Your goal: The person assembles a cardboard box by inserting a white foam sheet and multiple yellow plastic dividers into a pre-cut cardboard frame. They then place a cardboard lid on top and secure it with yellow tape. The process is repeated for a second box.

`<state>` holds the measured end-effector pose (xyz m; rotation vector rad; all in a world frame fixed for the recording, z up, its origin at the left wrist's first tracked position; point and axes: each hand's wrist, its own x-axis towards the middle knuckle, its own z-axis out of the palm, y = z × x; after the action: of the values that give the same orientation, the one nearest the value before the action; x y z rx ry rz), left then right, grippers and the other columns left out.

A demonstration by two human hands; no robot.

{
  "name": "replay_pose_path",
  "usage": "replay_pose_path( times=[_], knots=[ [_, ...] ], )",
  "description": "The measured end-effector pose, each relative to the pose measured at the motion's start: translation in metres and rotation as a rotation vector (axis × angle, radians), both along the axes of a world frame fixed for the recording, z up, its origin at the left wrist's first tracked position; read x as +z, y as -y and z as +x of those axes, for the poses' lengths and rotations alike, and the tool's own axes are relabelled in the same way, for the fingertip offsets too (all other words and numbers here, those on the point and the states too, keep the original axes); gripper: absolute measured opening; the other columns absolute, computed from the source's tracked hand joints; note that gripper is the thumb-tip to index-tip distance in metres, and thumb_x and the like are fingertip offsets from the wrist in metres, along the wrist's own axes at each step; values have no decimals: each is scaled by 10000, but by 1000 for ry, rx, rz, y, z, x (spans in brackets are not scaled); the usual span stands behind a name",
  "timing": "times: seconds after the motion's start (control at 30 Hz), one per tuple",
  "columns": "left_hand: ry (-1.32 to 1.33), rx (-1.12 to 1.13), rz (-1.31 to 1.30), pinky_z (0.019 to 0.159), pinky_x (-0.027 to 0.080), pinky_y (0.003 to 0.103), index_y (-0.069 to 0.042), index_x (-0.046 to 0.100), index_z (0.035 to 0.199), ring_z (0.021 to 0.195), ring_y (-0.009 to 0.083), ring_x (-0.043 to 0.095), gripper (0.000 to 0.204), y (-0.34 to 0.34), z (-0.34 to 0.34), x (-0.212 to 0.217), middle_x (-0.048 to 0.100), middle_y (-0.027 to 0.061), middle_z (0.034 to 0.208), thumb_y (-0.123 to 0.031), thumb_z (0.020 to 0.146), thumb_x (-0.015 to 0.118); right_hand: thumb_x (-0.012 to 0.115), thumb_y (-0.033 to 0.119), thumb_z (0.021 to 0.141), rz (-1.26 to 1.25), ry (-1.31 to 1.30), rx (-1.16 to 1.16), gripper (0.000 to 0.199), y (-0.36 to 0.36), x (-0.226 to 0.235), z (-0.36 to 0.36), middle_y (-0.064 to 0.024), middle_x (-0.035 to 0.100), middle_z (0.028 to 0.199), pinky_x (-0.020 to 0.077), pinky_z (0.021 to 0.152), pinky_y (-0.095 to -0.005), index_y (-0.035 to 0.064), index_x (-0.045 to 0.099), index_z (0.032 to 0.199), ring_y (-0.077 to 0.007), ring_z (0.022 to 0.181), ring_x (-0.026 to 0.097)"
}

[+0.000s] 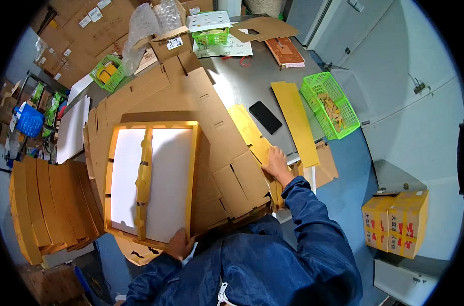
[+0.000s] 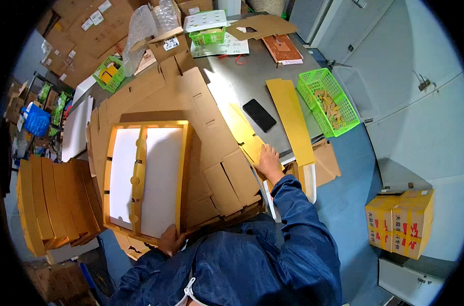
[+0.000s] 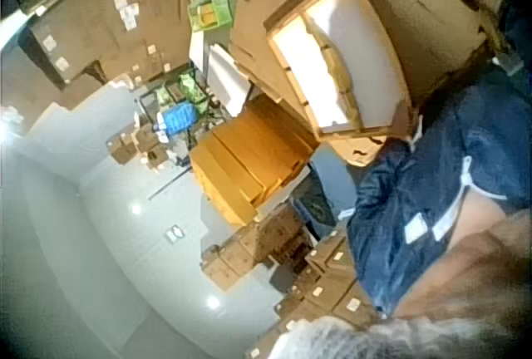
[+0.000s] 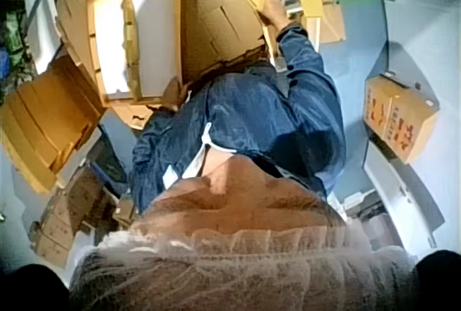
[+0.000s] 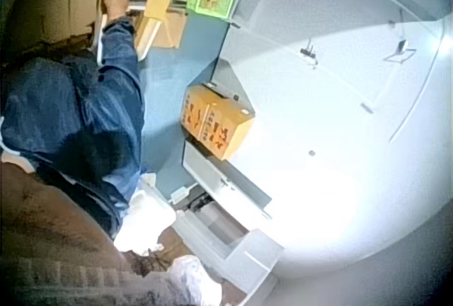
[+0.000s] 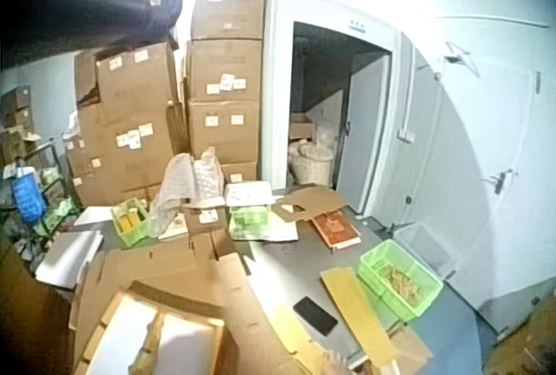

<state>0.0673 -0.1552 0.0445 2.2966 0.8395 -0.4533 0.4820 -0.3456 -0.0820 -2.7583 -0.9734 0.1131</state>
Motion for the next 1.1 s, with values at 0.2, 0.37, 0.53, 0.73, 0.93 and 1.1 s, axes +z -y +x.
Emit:
replay_pose_path(
  times=[0.2, 0.37, 0.53, 0.73, 0.93, 1.1],
  knots=[
    [169, 123, -117, 727, 443, 458, 39, 471, 989, 840, 442, 543, 474, 12, 87, -14, 558, 275, 876, -380, 834, 626, 759, 257, 611, 169, -119, 13, 728, 14, 15, 7, -165, 469, 1193, 388, 936, -452, 26, 443, 1225, -376, 1097, 433],
    [161, 151, -236, 752, 446, 442, 70, 456, 984, 868, 435, 544, 520, 14, 107, 9, 553, 292, 919, -406, 845, 612, 744, 238, 616, 280, -95, 45, 703, 33, 5, 11, -158, 464, 1186, 401, 928, -459, 31, 443, 1217, -366, 1092, 432],
    [142, 128, -129, 746, 445, 443, 67, 451, 987, 854, 430, 544, 510, 17, 103, -4, 554, 285, 903, -401, 854, 604, 757, 255, 634, 238, -134, 77, 700, 32, 10, 6, -155, 461, 1161, 408, 918, -463, 24, 437, 1212, -368, 1084, 433],
    [133, 177, -166, 702, 463, 426, 54, 443, 957, 790, 378, 576, 454, 32, 112, 2, 557, 243, 819, -364, 871, 597, 792, 256, 618, 248, -179, 70, 756, 31, -2, 4, -210, 479, 1175, 379, 947, -437, -9, 427, 1224, -400, 1079, 434],
    [315, 513, -561, 475, 483, 301, 20, 443, 933, 545, 182, 585, 309, 41, 144, -4, 540, 108, 726, -234, 886, 612, 778, 307, 639, 278, -258, 92, 745, 33, -11, 11, -225, 479, 1187, 382, 961, -439, -7, 441, 1223, -410, 1098, 448],
    [305, 554, -676, 421, 485, 277, 4, 429, 947, 504, 167, 586, 293, 34, 152, -10, 521, 83, 690, -232, 901, 598, 760, 321, 660, 337, -509, 19, 689, 30, 4, 26, -233, 502, 1188, 402, 966, -420, 5, 476, 1202, -385, 1132, 470]
  ],
)
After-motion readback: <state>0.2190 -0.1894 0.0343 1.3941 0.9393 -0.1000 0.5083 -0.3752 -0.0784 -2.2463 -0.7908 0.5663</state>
